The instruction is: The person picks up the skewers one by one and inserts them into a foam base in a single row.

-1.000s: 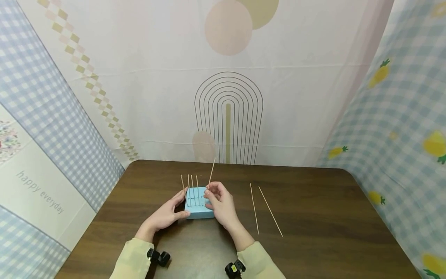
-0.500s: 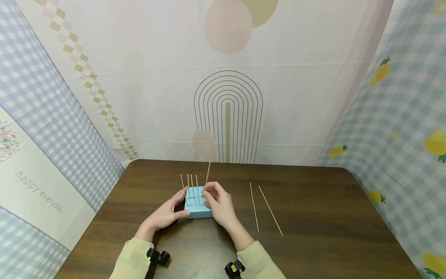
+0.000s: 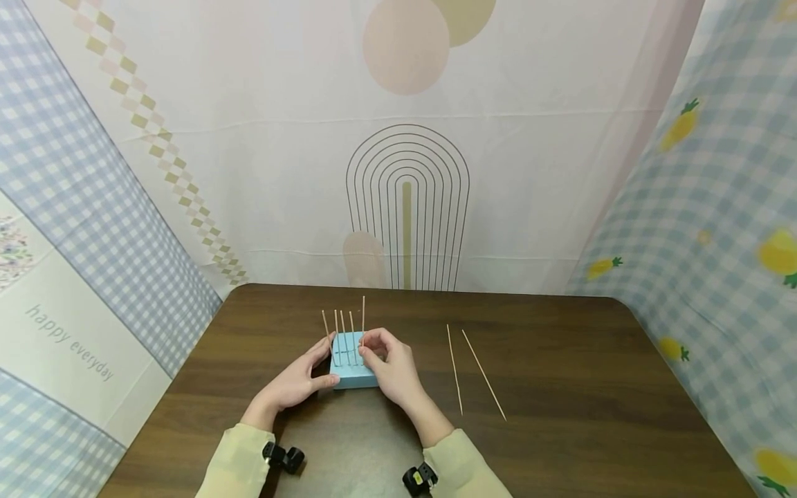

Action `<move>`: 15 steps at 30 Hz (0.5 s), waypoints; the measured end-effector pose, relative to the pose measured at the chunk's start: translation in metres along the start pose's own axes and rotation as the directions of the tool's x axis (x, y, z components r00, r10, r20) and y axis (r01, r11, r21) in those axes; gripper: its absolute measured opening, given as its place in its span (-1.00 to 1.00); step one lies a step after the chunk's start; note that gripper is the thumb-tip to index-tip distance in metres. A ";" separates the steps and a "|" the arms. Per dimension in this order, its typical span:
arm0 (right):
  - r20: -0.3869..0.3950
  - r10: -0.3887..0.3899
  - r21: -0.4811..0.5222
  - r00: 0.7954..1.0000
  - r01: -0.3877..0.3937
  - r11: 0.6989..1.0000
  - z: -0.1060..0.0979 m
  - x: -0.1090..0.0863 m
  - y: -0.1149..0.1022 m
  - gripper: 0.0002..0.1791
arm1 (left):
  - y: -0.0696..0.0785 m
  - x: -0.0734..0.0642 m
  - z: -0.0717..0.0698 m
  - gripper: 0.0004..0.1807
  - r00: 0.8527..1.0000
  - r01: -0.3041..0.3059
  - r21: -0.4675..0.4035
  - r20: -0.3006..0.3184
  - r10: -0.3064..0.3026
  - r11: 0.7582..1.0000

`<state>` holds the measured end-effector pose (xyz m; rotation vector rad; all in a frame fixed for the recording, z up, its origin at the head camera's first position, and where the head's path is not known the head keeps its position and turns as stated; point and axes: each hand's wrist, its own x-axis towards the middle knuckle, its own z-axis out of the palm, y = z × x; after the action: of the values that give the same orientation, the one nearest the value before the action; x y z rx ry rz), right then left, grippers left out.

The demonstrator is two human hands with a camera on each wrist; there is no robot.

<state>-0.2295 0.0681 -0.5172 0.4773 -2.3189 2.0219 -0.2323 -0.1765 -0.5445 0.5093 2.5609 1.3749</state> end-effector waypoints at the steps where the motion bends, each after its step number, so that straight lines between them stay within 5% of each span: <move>1: -0.005 -0.011 -0.030 1.000 0.011 0.999 0.000 0.000 0.000 -0.91 | 0.000 0.000 0.000 0.05 1.000 0.001 -0.001 0.000 -0.001 1.000; 6: -0.011 -0.044 -0.147 0.999 0.042 0.988 0.000 0.000 0.000 -0.92 | 0.001 0.000 -0.001 0.05 1.000 0.005 -0.002 0.003 -0.005 1.000; 15: 0.009 -0.030 -0.200 0.999 0.032 0.979 0.000 0.000 -0.001 -0.93 | 0.002 -0.001 -0.001 0.05 1.000 0.003 0.008 0.014 -0.003 1.000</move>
<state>-0.2297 0.0683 -0.5165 0.5051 -2.4669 1.7508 -0.2318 -0.1769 -0.5421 0.5137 2.5559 1.3563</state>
